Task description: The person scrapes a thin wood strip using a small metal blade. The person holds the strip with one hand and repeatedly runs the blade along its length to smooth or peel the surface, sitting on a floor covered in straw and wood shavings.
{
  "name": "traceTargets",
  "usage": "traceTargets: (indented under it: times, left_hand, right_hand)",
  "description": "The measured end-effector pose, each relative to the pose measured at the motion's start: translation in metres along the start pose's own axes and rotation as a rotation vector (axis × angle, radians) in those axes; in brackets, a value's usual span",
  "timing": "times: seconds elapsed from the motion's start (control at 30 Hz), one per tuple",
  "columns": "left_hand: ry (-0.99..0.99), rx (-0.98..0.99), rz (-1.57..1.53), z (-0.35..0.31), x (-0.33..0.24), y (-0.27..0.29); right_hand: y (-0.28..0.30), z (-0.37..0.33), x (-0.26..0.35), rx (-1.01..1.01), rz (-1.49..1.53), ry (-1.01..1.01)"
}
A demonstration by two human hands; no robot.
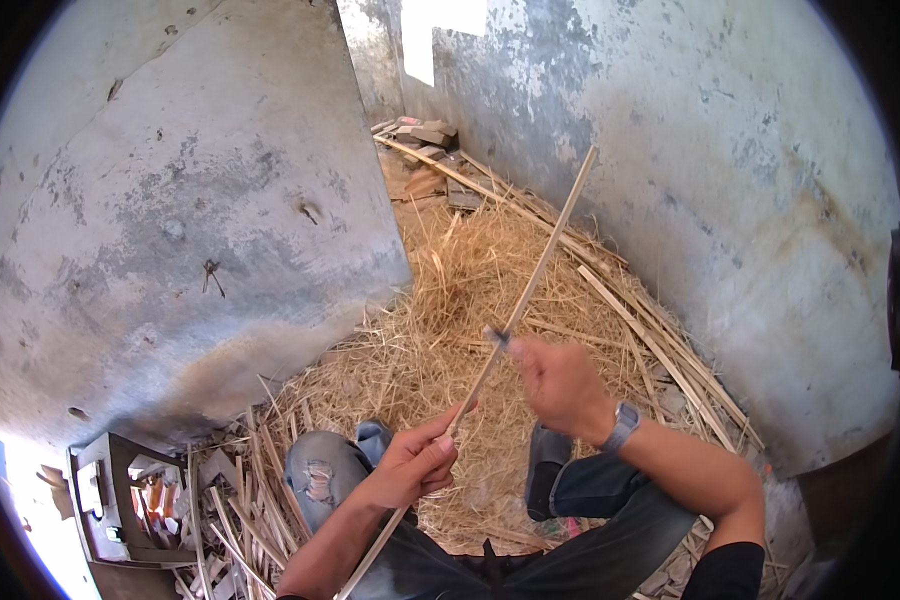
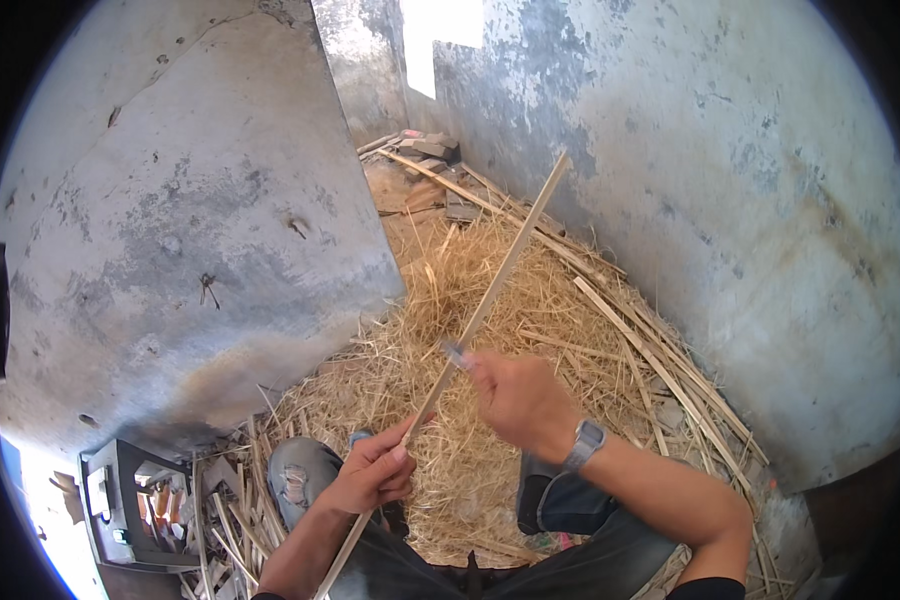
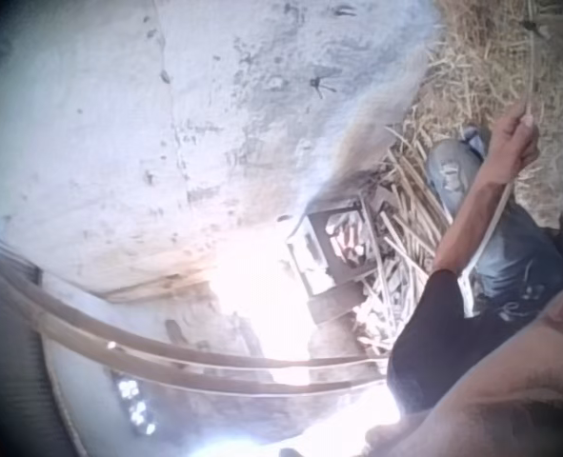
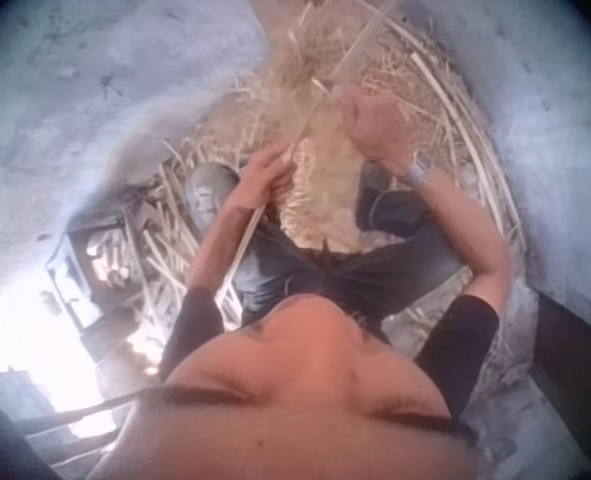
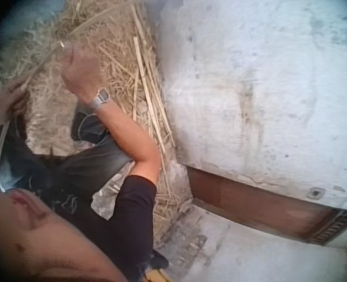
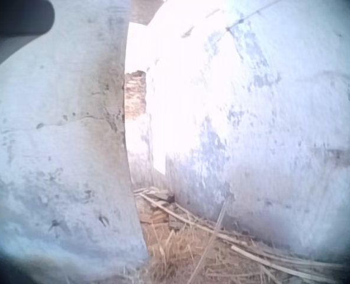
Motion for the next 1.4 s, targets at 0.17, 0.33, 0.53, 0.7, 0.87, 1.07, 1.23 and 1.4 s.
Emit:
traceTargets:
  times: [0.17,0.33,0.53,0.7,0.87,1.07,1.23,1.4]
  left_hand:
    - [-0.037,-0.096,-0.039,-0.010,-0.003,0.011]
    - [-0.023,-0.017,-0.017,-0.010,-0.006,0.001]
    - [-0.022,-0.026,-0.079,-0.010,-0.005,0.001]
    - [-0.047,-0.094,-0.092,-0.009,-0.011,0.002]
    - [-0.068,-0.072,-0.062,-0.006,-0.006,0.007]
    - [-0.056,-0.037,-0.015,-0.001,-0.006,-0.003]
    - [-0.070,-0.022,-0.067,0.003,0.005,0.012]
    - [-0.095,-0.051,-0.048,0.004,-0.004,0.004]
  right_hand:
    - [-0.031,-0.021,0.026,0.066,0.058,0.139]
    - [0.019,0.037,-0.017,-0.279,0.035,-0.055]
    - [0.007,0.017,-0.014,-0.260,0.041,-0.038]
    - [-0.010,-0.010,0.013,0.025,0.035,0.116]
    - [0.004,0.022,-0.006,-0.105,0.053,0.048]
    - [0.015,0.033,-0.017,-0.205,0.027,-0.001]
    - [-0.031,-0.026,0.027,0.097,0.055,0.125]
    - [-0.007,0.014,0.002,0.000,0.069,0.005]
Point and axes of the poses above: each hand's wrist, its own z-axis towards the middle knuckle, its own y-axis out of the back of the hand, x = y × z, the point moved 2 cm from there along z, towards the middle knuckle, and after that the axes turned 7 degrees about -x, right-handed, at the moved point
